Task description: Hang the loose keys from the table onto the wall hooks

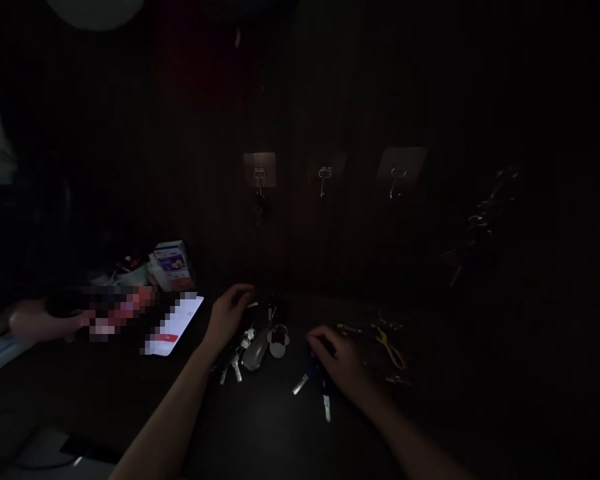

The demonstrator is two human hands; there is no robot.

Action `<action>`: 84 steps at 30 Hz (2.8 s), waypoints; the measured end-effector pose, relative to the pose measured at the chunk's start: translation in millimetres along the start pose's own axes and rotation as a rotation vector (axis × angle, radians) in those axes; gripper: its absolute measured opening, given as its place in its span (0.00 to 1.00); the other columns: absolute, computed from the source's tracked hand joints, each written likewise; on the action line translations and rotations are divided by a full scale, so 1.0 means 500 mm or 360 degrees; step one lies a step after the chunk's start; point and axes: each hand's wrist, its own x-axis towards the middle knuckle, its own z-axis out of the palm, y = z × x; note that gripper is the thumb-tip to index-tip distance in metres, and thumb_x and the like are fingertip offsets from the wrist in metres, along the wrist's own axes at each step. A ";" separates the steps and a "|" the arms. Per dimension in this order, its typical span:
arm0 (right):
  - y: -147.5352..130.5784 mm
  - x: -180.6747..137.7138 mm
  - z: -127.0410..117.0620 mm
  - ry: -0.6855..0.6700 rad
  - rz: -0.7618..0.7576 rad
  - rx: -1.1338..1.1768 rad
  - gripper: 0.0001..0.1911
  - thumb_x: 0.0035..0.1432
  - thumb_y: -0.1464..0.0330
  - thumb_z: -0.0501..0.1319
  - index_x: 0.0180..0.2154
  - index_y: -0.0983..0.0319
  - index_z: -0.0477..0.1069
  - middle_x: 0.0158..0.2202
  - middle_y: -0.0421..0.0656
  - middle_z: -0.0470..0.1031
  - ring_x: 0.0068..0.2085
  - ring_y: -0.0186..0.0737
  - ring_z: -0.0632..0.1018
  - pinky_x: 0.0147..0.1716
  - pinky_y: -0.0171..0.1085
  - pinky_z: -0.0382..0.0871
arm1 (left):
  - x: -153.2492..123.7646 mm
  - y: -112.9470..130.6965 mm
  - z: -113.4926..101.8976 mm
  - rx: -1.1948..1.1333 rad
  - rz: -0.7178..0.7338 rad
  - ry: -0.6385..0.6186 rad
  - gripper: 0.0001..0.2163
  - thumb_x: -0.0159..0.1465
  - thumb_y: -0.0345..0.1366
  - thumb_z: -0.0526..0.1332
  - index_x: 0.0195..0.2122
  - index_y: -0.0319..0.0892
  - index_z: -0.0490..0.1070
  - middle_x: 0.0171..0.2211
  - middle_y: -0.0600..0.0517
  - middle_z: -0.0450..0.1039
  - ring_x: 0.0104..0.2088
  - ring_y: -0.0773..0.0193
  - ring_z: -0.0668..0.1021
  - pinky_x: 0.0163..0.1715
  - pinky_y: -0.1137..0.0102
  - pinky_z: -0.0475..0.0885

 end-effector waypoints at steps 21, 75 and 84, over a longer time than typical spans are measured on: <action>-0.001 -0.008 -0.001 -0.0026 0.0042 -0.0022 0.13 0.60 0.60 0.51 0.33 0.59 0.70 0.25 0.38 0.72 0.28 0.35 0.73 0.26 0.32 0.64 | -0.038 -0.064 0.012 0.0296 0.0129 -0.0285 0.11 0.61 0.38 0.53 0.39 0.48 0.74 0.41 0.53 0.77 0.44 0.58 0.77 0.46 0.66 0.69; 0.008 -0.004 0.000 -0.0057 0.0013 -0.0065 0.11 0.60 0.62 0.53 0.32 0.58 0.70 0.27 0.38 0.72 0.30 0.35 0.73 0.29 0.31 0.65 | -0.038 -0.043 -0.060 0.0300 -0.0049 -0.0953 0.04 0.53 0.35 0.61 0.27 0.44 0.76 0.42 0.50 0.68 0.42 0.60 0.73 0.43 0.68 0.67; 0.006 -0.005 0.000 -0.0080 0.0032 -0.0065 0.11 0.60 0.61 0.52 0.33 0.58 0.70 0.27 0.38 0.72 0.30 0.35 0.73 0.28 0.31 0.65 | -0.027 -0.055 -0.061 0.0300 -0.0002 -0.0688 0.08 0.59 0.39 0.55 0.32 0.43 0.71 0.35 0.50 0.73 0.38 0.59 0.75 0.40 0.67 0.67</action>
